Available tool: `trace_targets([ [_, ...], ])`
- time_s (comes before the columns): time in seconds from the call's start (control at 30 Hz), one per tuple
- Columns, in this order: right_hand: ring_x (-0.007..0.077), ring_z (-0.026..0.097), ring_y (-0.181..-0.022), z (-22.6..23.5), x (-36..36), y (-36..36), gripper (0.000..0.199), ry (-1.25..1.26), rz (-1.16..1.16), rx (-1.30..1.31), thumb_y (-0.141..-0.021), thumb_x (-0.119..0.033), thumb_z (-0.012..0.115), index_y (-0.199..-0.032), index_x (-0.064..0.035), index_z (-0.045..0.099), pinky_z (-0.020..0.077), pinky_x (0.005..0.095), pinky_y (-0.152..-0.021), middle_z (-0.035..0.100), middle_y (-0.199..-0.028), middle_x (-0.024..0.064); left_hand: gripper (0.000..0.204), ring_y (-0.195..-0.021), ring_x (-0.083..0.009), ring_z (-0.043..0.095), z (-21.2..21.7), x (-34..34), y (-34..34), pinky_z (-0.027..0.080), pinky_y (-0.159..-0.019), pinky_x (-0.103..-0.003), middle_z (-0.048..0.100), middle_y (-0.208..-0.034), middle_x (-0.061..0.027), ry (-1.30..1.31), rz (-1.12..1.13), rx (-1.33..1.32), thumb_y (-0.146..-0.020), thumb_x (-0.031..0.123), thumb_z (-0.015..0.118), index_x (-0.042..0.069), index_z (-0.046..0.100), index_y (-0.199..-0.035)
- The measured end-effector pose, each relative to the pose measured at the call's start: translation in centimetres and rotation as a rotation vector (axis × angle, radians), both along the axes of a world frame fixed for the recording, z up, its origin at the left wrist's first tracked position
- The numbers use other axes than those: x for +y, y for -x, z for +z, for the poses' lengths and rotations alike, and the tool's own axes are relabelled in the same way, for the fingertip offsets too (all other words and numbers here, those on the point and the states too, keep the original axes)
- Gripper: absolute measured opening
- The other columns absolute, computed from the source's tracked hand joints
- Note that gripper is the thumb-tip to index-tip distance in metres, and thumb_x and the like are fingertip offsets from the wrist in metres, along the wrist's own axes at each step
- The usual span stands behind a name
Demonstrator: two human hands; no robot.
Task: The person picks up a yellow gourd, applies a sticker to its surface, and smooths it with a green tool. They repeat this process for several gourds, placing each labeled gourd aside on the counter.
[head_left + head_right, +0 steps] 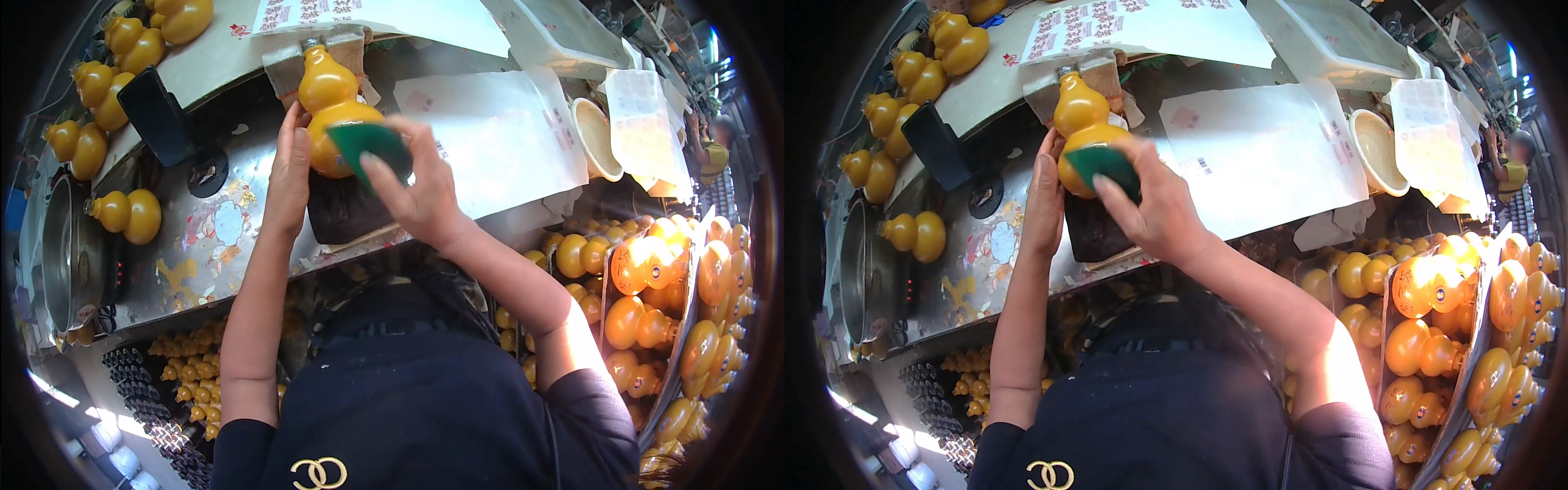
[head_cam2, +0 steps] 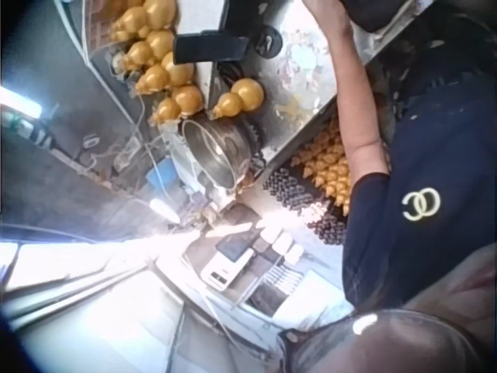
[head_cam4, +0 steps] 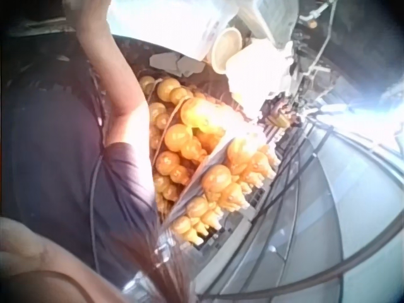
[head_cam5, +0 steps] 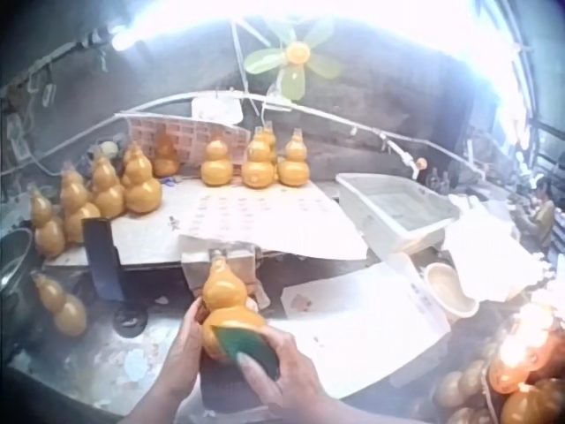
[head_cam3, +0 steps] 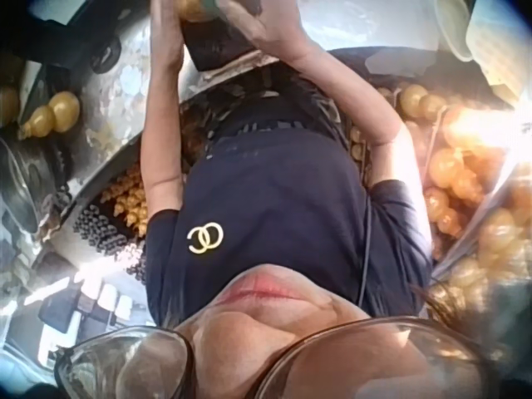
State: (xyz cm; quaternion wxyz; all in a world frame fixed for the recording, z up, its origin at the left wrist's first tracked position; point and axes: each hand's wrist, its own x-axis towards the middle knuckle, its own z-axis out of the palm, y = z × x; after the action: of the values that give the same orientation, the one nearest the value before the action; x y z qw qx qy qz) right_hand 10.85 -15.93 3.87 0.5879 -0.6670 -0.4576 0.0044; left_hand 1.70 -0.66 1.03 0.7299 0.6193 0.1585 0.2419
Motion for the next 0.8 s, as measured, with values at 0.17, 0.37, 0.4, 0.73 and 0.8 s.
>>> trace_targets([
  [0.17,0.035,0.065,-0.093,-0.4,0.4,-1.7,0.042,0.131,-0.069,0.109,-0.09,-0.02,0.063,-0.126,-0.0066,0.044,0.051,0.0381,-0.08,0.063,-0.103,0.0198,0.075,-0.136,-0.023,0.035,-0.4,-0.8,-0.6,0.028,-0.111,-0.033,0.034,-0.147,-0.0156,-0.222,0.025,0.068,-0.099,0.051,0.042,0.004,0.014,-0.151],
  [0.37,0.0313,0.065,-0.09,-1.8,-0.3,-1.9,0.04,0.102,-0.117,0.198,-0.089,-0.02,0.065,-0.122,-0.0056,0.047,0.0508,0.0363,-0.08,0.063,-0.101,0.019,0.082,-0.135,-0.0235,0.035,-0.5,-0.9,-0.5,0.028,-0.11,-0.033,0.034,-0.146,-0.017,-0.207,0.01,0.043,-0.097,0.054,0.042,0.003,0.008,-0.152],
  [0.4,0.031,0.065,-0.09,-1.7,-0.4,-2.0,0.039,0.096,-0.122,0.207,-0.089,-0.02,0.065,-0.122,-0.0053,0.048,0.0507,0.0359,-0.08,0.063,-0.101,0.0189,0.082,-0.135,-0.0233,0.034,-0.4,-1.0,-0.6,0.027,-0.11,-0.033,0.034,-0.146,-0.0169,-0.2,0.008,0.029,-0.098,0.054,0.041,0.002,0.007,-0.152],
  [0.73,0.0275,0.066,-0.085,-0.4,-0.8,-3.2,0.038,0.118,-0.123,0.118,-0.086,-0.017,0.067,-0.12,-0.0076,0.051,0.0513,0.035,-0.077,0.063,-0.101,0.0143,0.077,-0.136,-0.0227,0.033,-0.3,-1.0,-0.8,0.026,-0.111,-0.033,0.033,-0.147,-0.0157,-0.163,0.026,0.021,-0.099,0.052,0.04,0.003,0.011,-0.151],
  [0.8,0.0275,0.067,-0.086,0.8,-0.6,-3.8,0.037,0.111,-0.106,0.122,-0.086,-0.017,0.067,-0.12,-0.0088,0.051,0.0514,0.0353,-0.077,0.063,-0.102,0.0138,0.076,-0.137,-0.0225,0.033,-0.2,-1.0,-0.8,0.026,-0.111,-0.033,0.032,-0.147,-0.0155,-0.158,0.036,0.019,-0.099,0.051,0.039,0.003,0.011,-0.151],
])
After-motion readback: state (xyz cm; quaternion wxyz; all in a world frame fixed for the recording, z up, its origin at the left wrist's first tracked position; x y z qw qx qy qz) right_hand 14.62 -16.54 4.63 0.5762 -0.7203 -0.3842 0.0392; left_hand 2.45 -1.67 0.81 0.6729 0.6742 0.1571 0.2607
